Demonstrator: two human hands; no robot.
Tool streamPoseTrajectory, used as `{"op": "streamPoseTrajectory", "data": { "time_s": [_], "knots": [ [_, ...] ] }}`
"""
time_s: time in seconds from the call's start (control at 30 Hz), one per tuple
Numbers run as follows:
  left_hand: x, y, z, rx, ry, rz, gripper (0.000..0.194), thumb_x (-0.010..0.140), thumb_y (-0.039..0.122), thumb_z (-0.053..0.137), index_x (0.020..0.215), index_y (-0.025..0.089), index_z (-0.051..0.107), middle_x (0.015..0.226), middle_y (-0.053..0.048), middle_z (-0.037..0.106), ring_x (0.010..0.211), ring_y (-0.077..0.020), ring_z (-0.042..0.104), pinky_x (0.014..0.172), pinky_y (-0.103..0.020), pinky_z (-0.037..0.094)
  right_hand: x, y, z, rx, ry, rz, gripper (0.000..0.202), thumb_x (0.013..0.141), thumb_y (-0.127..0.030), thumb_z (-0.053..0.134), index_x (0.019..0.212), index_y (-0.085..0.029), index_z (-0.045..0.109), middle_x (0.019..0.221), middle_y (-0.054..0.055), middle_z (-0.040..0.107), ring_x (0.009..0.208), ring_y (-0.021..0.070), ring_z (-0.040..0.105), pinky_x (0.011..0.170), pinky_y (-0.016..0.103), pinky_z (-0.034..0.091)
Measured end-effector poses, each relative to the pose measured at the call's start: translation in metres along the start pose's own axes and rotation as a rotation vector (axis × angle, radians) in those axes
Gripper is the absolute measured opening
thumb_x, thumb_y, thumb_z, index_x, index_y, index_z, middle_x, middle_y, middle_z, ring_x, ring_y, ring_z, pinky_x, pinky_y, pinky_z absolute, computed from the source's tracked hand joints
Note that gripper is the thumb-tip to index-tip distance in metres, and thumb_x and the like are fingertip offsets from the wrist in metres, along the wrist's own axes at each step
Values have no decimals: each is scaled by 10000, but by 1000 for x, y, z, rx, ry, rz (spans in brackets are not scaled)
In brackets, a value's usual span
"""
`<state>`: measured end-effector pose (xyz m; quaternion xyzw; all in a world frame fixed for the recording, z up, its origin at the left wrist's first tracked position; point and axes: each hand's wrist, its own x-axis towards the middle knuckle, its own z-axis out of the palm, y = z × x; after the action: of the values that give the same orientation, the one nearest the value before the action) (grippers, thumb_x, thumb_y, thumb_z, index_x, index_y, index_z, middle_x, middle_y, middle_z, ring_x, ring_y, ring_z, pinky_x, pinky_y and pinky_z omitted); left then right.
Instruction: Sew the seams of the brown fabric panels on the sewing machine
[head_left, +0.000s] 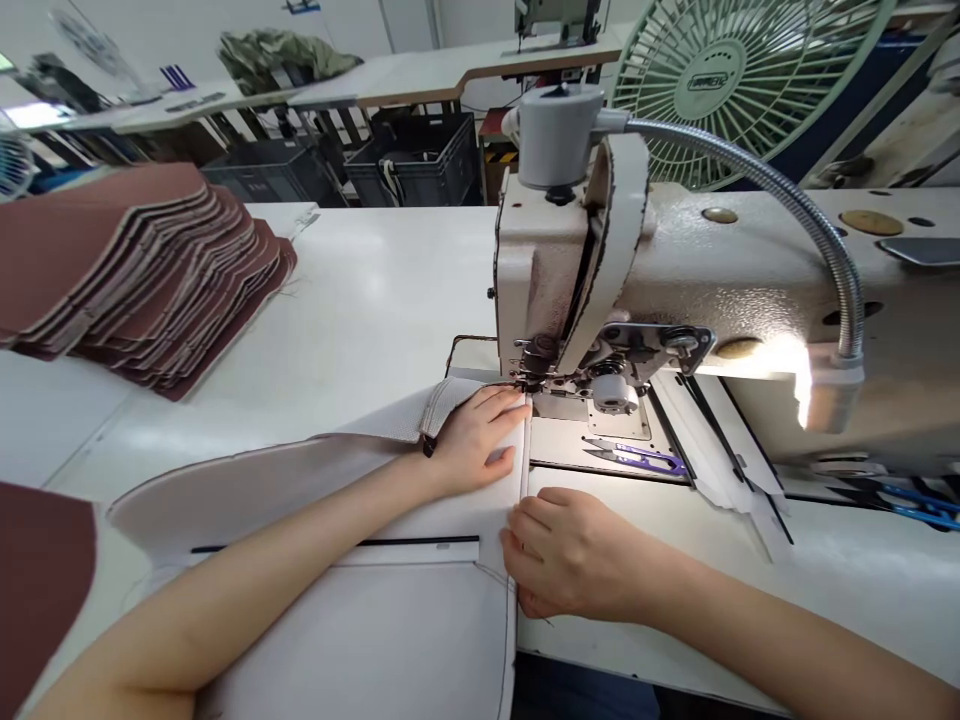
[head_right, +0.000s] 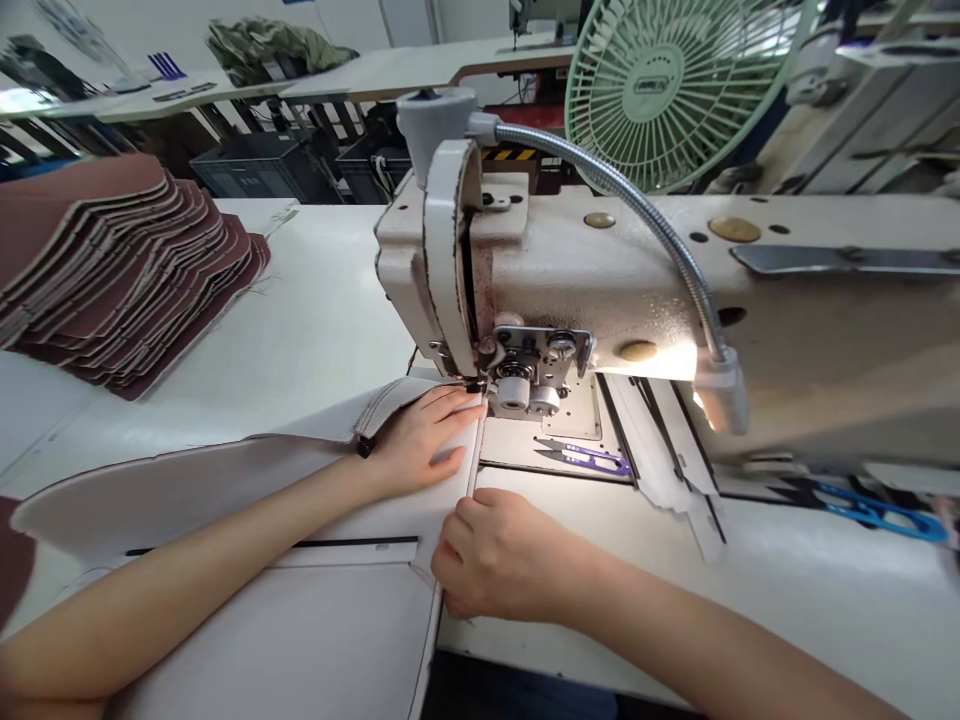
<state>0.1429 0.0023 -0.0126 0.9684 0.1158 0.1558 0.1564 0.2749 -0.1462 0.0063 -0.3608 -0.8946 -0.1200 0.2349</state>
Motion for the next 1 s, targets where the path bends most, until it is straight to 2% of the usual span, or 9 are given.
{"op": "streamPoseTrajectory", "data": {
  "time_s": [0.27, 0.37, 0.47, 0.53, 0.6, 0.7, 0.77, 0.9, 1.0],
  "knots": [
    [-1, -1, 1, -11, 11, -22, 456, 809, 225, 446, 1233, 109, 567, 1222, -147, 564, 1231, -277, 453, 1061, -445, 407, -5, 10, 7, 87, -29, 5, 121, 804, -225, 494, 763, -174, 596, 669, 6, 525, 618, 151, 438, 520, 276, 311],
    [0, -1, 0, 22, -4, -6, 436, 820, 225, 444, 1223, 109, 567, 1233, -149, 555, 1230, -281, 452, 1047, -441, 413, -2, 10, 5, 106, -149, 17, 109, 809, -281, 539, 765, -192, 585, 716, 7, 548, 647, 153, 450, 532, 282, 328],
    [-1, 5, -5, 97, -39, 15, 344, 843, 176, 426, 1136, 144, 605, 1149, -124, 597, 1157, -266, 497, 1005, -425, 421, 0, 11, -6, 87, -327, 81, 125, 813, -309, 615, 870, -197, 607, 898, 44, 624, 776, 179, 522, 612, 303, 404],
    [-3, 12, -9, 148, -73, 36, 282, 846, 131, 420, 1031, 165, 630, 1038, -99, 624, 1043, -249, 538, 934, -412, 431, -5, 15, -18, 46, -370, 202, 169, 833, -257, 615, 991, -198, 617, 1024, 61, 639, 866, 192, 557, 685, 313, 445],
    [-6, 18, -13, 180, -129, 52, 277, 827, 81, 430, 995, 178, 629, 986, -81, 623, 959, -237, 544, 847, -389, 431, -19, 25, -31, -31, -341, 400, 214, 881, -211, 550, 1087, -199, 609, 1056, 67, 641, 874, 185, 584, 701, 303, 463],
    [-10, 25, -18, 182, -233, 93, 368, 808, 20, 429, 1062, 206, 620, 950, -66, 608, 911, -228, 539, 765, -347, 413, -48, 47, -49, -308, -272, 762, 246, 938, -240, 436, 1104, -192, 612, 951, 82, 645, 792, 184, 605, 600, 276, 446],
    [-10, 28, -23, 140, -297, 121, 375, 791, 11, 451, 1059, 214, 619, 910, -54, 597, 880, -214, 543, 755, -328, 405, -66, 62, -55, -499, -258, 923, 248, 930, -263, 417, 1013, -175, 634, 857, 102, 629, 765, 217, 598, 502, 273, 384],
    [-10, 35, -36, -24, -388, 67, 293, 718, 52, 521, 952, 203, 610, 853, -18, 601, 844, -187, 555, 782, -304, 410, -82, 81, -50, -575, -320, 1062, 275, 901, -256, 423, 728, -166, 617, 731, 123, 584, 733, 258, 570, 458, 266, 311],
    [-8, 43, -42, -58, -405, 2, 122, 789, 187, 540, 900, 199, 591, 834, -14, 613, 823, -194, 560, 783, -320, 416, -82, 84, -47, -534, -284, 1105, 310, 880, -191, 387, 639, -164, 581, 670, 111, 558, 602, 217, 525, 475, 280, 309]
  ]
}}
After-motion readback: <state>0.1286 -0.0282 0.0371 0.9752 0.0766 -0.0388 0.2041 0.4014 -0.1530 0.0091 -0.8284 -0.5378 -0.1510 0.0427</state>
